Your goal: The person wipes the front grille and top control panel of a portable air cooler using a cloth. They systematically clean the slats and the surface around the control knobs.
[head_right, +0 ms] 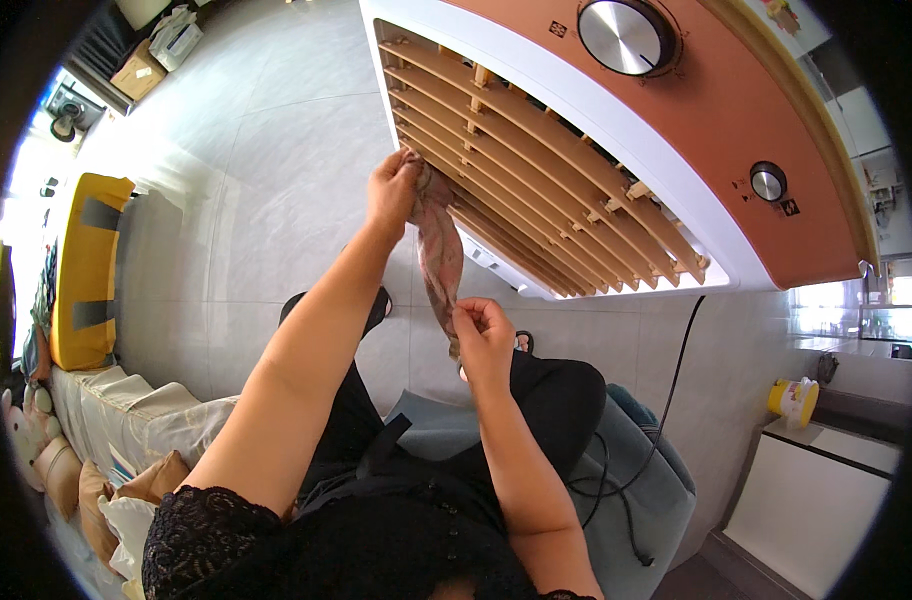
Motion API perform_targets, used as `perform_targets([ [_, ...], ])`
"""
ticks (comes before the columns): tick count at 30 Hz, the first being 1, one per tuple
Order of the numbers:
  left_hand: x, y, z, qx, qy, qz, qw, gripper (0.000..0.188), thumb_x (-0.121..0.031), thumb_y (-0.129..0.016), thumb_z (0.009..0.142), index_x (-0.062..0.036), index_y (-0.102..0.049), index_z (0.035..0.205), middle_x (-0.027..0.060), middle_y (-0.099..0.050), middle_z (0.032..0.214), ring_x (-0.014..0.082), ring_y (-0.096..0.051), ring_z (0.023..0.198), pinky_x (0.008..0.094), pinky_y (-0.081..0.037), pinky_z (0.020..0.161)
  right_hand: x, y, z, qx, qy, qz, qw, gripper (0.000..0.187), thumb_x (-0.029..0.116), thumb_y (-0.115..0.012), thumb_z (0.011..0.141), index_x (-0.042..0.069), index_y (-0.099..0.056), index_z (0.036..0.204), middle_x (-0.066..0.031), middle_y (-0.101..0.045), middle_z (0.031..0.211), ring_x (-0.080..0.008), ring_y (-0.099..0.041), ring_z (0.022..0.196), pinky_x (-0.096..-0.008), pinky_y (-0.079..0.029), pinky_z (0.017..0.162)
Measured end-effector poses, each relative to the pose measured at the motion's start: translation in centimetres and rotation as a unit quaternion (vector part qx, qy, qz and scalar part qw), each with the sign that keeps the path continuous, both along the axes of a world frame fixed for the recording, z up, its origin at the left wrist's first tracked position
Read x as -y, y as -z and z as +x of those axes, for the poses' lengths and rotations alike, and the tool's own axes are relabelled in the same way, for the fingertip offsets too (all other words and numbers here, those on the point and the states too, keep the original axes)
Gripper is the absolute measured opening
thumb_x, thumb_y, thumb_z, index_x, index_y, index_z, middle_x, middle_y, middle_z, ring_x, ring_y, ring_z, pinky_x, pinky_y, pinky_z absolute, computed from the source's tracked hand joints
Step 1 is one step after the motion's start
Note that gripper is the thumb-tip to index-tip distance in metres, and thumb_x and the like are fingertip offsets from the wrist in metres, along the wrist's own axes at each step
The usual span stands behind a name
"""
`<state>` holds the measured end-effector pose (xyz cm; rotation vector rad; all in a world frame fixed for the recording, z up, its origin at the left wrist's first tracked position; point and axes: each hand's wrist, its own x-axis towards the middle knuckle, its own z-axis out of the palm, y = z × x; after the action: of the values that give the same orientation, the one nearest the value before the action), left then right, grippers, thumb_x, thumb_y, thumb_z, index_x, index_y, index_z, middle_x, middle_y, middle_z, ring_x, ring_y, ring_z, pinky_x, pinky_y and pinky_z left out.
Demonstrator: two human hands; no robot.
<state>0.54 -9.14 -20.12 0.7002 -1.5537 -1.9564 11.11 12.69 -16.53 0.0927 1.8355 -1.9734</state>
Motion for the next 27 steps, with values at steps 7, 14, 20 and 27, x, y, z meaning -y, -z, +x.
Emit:
perform_targets([
  [7, -3.3, 0.5, 1.6, 0.194, 0.079, -0.354, 0.911, 0.039, -0.027, -0.054, 0.085, -0.0192, -0.059, 0.123, 0.0209, -0.067, 0.094, 0.0428, -0.064, 0.087, 0.0496, -0.051, 0.077, 1.0, 0.6, 0.4, 0.029, -0.013, -0.012, 0.999, 0.01, 0.003, -0.062, 0.088, -0.002, -0.063, 0.097, -0.004, -0.065, 0.082, -0.0082, -0.06, 0.072, -0.0212, -0.048, 0.066],
  [14, -2.0, -1.4, 5.0, 0.157, 0.191, -0.294, 0.923, 0.03, -0.02, -0.058, 0.086, -0.0063, -0.068, 0.11, 0.0212, -0.069, 0.085, 0.0309, -0.07, 0.081, 0.0364, -0.053, 0.075, 0.3, -0.4, 1.4, 0.044, -0.033, 0.023, 0.998, 0.01, 0.004, -0.062, 0.088, -0.001, -0.063, 0.096, -0.0033, -0.065, 0.08, -0.0064, -0.058, 0.068, -0.0208, -0.047, 0.062],
  [20, -1.2, -4.5, 2.5, 0.144, -0.067, -0.293, 0.943, 0.026, -0.022, -0.058, 0.087, -0.0035, -0.069, 0.102, 0.0202, -0.068, 0.08, 0.0302, -0.069, 0.076, 0.0382, -0.053, 0.071, -0.9, 0.1, 1.5, 0.015, 0.0, -0.003, 1.0, 0.01, 0.002, -0.062, 0.089, -0.001, -0.063, 0.098, -0.0033, -0.064, 0.084, -0.0082, -0.059, 0.072, -0.0217, -0.047, 0.067],
  [27, -6.2, -3.4, 2.2, 0.075, -0.022, -0.374, 0.924, 0.026, -0.018, -0.057, 0.084, -0.0109, -0.068, 0.106, 0.0199, -0.067, 0.082, 0.0403, -0.065, 0.077, 0.0436, -0.052, 0.068, 0.1, 0.3, 1.7, 0.01, -0.017, -0.028, 0.999, 0.011, 0.003, -0.061, 0.089, -0.002, -0.062, 0.098, -0.0043, -0.065, 0.08, -0.0081, -0.06, 0.07, -0.0204, -0.047, 0.064],
])
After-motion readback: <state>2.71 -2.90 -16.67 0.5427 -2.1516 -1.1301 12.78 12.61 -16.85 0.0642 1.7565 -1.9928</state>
